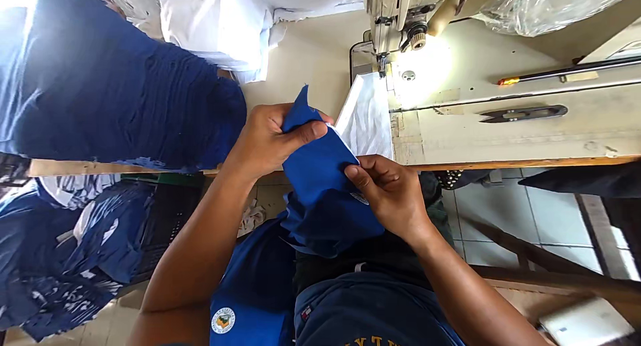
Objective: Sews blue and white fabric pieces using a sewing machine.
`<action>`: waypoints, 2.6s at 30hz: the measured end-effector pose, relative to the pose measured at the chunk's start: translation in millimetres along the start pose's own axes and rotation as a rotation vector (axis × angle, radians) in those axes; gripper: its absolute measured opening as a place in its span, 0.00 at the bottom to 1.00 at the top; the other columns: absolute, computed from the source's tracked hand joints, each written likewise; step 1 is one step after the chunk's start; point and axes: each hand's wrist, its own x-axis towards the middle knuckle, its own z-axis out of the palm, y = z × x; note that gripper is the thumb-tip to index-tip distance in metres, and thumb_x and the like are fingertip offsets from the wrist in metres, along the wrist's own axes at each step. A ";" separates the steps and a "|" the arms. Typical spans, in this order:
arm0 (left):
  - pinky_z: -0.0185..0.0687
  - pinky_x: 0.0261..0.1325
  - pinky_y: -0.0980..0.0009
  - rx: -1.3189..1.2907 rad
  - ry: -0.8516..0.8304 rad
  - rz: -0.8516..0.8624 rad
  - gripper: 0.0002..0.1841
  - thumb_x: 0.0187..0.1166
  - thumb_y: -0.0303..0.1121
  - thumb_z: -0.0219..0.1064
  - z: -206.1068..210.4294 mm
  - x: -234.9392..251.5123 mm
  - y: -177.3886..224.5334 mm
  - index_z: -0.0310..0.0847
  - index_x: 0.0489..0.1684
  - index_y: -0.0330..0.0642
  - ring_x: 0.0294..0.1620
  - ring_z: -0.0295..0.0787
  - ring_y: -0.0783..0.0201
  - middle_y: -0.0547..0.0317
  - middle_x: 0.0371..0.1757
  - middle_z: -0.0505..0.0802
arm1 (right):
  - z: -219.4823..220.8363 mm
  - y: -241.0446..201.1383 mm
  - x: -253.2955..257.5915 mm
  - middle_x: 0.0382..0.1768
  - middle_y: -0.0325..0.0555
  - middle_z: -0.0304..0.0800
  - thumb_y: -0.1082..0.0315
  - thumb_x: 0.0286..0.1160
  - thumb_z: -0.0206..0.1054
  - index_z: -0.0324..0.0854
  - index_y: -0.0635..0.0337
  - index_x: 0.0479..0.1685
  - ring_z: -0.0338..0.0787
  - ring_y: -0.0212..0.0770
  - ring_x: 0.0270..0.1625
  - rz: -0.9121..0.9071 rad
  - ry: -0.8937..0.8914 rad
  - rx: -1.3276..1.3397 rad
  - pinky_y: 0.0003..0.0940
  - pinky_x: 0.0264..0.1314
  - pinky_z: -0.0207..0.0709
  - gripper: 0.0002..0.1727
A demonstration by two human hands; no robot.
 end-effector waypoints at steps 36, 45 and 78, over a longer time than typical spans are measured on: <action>0.85 0.59 0.72 0.359 0.094 -0.080 0.14 0.79 0.42 0.75 87.5 151.7 -114.4 0.91 0.48 0.39 0.47 0.92 0.73 0.56 0.45 0.96 | -24.2 56.2 -42.8 0.38 0.39 0.91 0.53 0.80 0.71 0.96 0.53 0.40 0.88 0.27 0.40 0.364 0.290 -0.430 0.22 0.45 0.84 0.15; 0.84 0.57 0.76 0.369 0.018 -0.098 0.15 0.79 0.44 0.75 80.3 150.6 -111.4 0.91 0.49 0.40 0.45 0.91 0.78 0.59 0.44 0.96 | -33.0 70.2 -58.8 0.38 0.39 0.96 0.56 0.75 0.77 0.94 0.56 0.32 0.92 0.29 0.49 0.270 0.258 -0.196 0.28 0.56 0.86 0.13; 0.85 0.60 0.67 0.434 -0.020 -0.233 0.26 0.70 0.49 0.80 80.6 140.2 -98.9 0.86 0.57 0.40 0.51 0.91 0.69 0.54 0.52 0.94 | -20.0 54.0 -77.2 0.17 0.27 0.79 0.55 0.65 0.83 0.79 0.53 0.19 0.74 0.17 0.18 0.467 0.377 -0.108 0.14 0.20 0.67 0.19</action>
